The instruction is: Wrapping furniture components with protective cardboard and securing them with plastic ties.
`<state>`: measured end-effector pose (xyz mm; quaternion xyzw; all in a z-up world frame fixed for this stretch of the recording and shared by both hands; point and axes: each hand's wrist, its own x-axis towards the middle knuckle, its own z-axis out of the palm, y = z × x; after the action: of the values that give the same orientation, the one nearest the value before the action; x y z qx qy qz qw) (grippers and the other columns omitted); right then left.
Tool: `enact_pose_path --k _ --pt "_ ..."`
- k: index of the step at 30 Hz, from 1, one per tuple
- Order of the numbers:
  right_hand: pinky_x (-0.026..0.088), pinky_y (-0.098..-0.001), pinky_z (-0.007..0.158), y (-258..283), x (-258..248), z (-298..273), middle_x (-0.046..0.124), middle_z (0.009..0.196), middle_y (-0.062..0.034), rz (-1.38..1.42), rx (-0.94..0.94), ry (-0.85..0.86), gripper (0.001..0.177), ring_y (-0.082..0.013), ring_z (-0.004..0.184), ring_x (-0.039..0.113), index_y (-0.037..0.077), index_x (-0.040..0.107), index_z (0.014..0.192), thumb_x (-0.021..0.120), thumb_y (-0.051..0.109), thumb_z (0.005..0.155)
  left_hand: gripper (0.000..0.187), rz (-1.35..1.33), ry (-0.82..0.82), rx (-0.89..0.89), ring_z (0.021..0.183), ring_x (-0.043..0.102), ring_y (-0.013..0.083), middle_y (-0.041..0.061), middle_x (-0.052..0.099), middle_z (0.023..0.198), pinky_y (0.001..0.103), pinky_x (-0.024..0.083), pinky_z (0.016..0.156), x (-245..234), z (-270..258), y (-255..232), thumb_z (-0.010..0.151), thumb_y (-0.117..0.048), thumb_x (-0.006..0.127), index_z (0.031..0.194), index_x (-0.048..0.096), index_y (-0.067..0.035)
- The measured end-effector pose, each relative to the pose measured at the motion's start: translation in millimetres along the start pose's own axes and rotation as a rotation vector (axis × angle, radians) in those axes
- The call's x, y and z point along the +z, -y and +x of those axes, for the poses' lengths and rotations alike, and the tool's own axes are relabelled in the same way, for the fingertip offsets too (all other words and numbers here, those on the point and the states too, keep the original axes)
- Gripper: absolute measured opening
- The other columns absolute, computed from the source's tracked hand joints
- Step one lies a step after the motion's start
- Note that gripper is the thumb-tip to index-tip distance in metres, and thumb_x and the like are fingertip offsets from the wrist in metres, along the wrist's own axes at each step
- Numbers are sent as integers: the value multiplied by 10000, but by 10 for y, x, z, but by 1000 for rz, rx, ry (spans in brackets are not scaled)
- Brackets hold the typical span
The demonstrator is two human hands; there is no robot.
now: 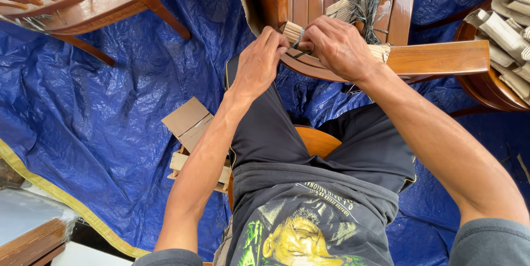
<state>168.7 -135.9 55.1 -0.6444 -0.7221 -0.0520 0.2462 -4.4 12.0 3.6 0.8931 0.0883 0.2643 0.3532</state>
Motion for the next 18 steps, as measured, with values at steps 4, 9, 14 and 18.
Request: enact_pose_path --k 4,9,14,18 --pt "538 -399 794 -165 24 -108 635 942 -116 -79 143 81 112 -300 896 641 22 614 996 721 38 967 38 42 -33 -34 862 668 284 62 603 1010 406 527 732 21 -73 4 1019 -92 631 1023 606 -63" --pt "537 -416 803 -266 -82 -118 658 983 -130 64 292 64 170 -281 915 667 13 619 1041 741 131 1050 42 3 -70 -116 875 681 287 68 638 1013 385 541 729 -5 -90 -46 1040 -99 652 1069 641 -71" --pt "568 -402 807 -924 -259 -607 721 1088 -147 199 506 -152 203 -282 941 702 -15 649 1196 731 149 1110 127 -103 -139 -90 881 710 244 72 649 1016 352 567 745 -71 -24 -207 1018 -100 686 1121 636 -46" --pt "574 -394 819 -1701 -156 -1262 747 1014 -159 75 783 -195 149 -278 916 732 -17 695 1105 731 118 1056 113 -159 -137 92 960 719 230 74 651 1054 353 584 817 36 306 -380 1051 -59 665 1148 607 -65"
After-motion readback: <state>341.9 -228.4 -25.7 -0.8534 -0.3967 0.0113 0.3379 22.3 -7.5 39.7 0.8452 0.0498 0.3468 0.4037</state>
